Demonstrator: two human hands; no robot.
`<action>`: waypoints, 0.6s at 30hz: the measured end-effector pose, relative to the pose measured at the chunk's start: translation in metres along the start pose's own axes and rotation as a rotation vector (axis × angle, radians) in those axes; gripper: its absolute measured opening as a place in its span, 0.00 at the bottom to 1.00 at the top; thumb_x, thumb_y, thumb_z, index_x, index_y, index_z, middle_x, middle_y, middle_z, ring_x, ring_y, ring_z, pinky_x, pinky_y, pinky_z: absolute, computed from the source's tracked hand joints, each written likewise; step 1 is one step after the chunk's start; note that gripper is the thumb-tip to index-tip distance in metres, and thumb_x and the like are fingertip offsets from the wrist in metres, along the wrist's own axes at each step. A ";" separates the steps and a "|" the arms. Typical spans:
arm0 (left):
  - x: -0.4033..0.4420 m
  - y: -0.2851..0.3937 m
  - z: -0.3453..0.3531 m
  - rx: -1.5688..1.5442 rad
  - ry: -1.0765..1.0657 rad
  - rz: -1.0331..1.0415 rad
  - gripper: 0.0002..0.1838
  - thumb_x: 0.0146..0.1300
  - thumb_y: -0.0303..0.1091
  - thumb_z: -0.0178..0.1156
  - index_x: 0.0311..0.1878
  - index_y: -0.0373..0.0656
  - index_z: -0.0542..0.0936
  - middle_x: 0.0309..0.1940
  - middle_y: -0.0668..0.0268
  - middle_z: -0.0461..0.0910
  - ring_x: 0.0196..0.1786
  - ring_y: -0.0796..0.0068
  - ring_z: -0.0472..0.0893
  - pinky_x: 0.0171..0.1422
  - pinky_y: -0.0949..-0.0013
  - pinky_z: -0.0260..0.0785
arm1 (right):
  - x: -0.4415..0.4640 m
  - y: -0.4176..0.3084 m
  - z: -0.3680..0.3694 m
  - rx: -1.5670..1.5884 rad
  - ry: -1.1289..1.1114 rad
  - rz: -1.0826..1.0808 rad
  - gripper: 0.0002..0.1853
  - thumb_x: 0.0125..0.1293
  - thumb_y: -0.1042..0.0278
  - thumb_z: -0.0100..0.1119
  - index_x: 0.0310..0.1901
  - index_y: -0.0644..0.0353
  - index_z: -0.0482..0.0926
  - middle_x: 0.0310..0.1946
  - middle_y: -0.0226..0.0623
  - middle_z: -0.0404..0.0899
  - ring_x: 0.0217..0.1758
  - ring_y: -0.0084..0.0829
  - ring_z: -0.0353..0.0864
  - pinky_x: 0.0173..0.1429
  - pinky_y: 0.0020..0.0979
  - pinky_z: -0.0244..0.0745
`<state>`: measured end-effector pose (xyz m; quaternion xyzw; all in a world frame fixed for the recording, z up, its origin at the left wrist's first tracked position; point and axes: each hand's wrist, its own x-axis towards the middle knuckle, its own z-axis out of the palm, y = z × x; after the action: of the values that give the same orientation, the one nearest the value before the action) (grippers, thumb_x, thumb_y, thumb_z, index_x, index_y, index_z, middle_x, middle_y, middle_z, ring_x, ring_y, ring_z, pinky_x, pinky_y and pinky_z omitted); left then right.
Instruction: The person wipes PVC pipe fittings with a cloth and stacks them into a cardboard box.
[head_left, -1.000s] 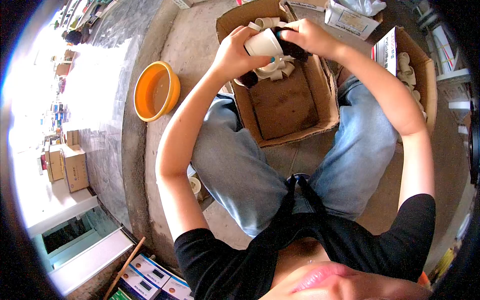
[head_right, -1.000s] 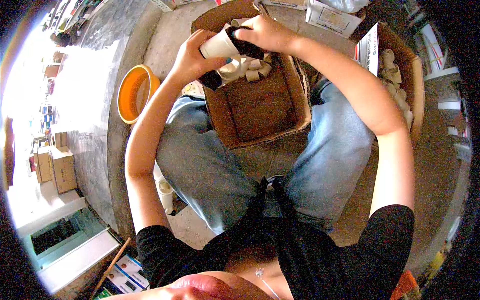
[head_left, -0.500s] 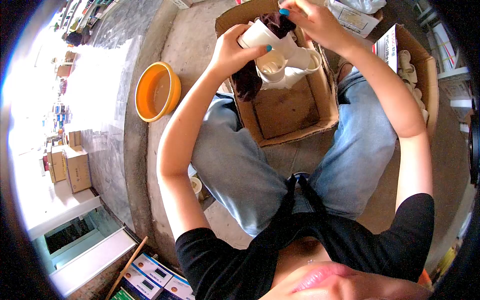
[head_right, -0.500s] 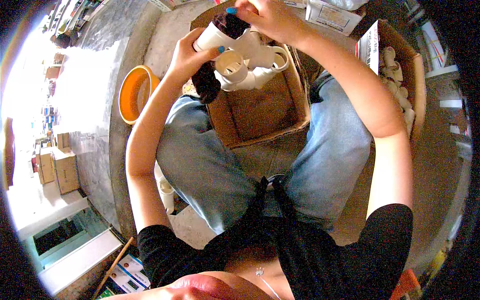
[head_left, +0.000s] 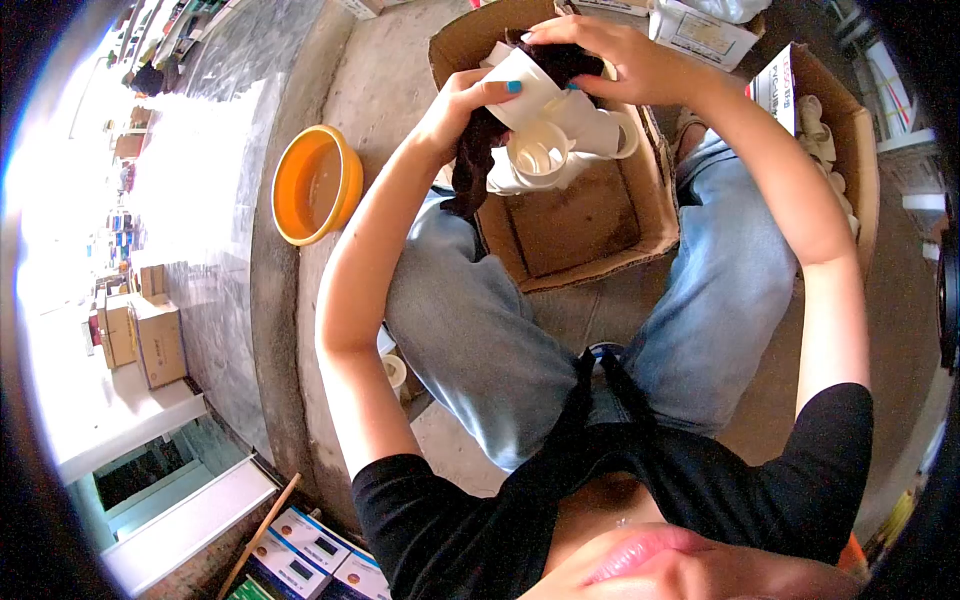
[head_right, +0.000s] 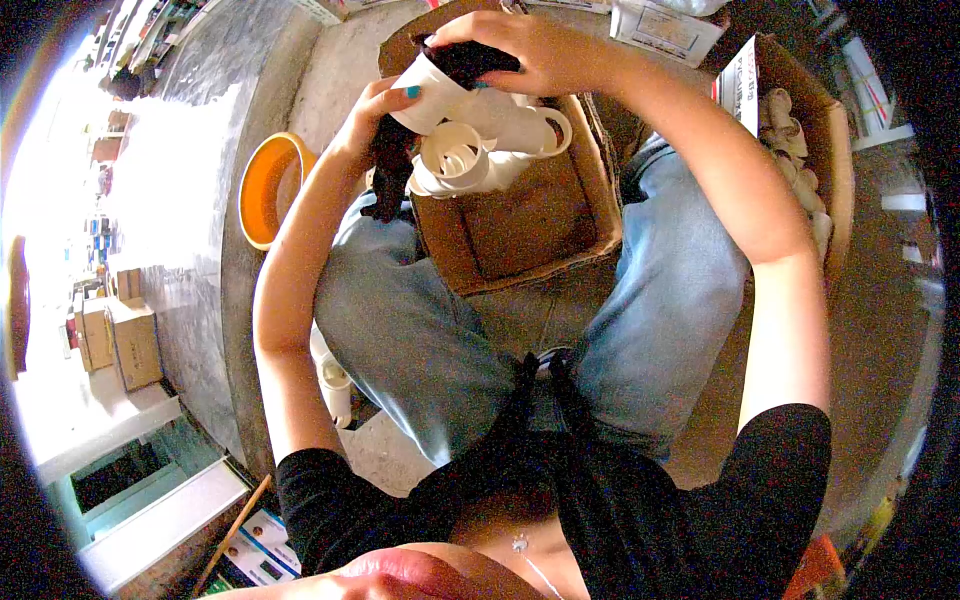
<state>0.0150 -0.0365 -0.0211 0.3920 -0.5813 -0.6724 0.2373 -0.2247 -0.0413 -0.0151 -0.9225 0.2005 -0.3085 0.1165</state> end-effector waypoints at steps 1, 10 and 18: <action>-0.001 0.001 0.001 0.018 -0.007 -0.021 0.25 0.48 0.43 0.60 0.41 0.30 0.74 0.30 0.58 0.77 0.29 0.74 0.77 0.31 0.74 0.72 | -0.001 0.000 0.001 -0.017 0.002 0.006 0.29 0.51 0.74 0.59 0.57 0.55 0.64 0.56 0.39 0.66 0.60 0.39 0.66 0.64 0.36 0.60; 0.007 -0.012 -0.001 0.443 0.198 0.347 0.23 0.41 0.40 0.68 0.38 0.33 0.77 0.32 0.62 0.77 0.32 0.75 0.76 0.40 0.71 0.70 | -0.001 0.004 0.033 0.001 0.191 0.189 0.19 0.52 0.56 0.57 0.36 0.65 0.75 0.25 0.43 0.75 0.38 0.45 0.77 0.47 0.36 0.71; 0.011 0.000 0.005 1.418 0.432 0.849 0.28 0.35 0.38 0.69 0.45 0.46 0.74 0.37 0.63 0.73 0.42 0.57 0.74 0.46 0.61 0.70 | 0.000 0.003 0.028 1.105 0.069 1.004 0.16 0.57 0.51 0.51 0.28 0.55 0.77 0.18 0.27 0.73 0.17 0.17 0.67 0.15 0.23 0.59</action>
<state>0.0050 -0.0419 -0.0241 0.3166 -0.9043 0.0857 0.2734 -0.2080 -0.0413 -0.0383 -0.5172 0.4168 -0.3027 0.6835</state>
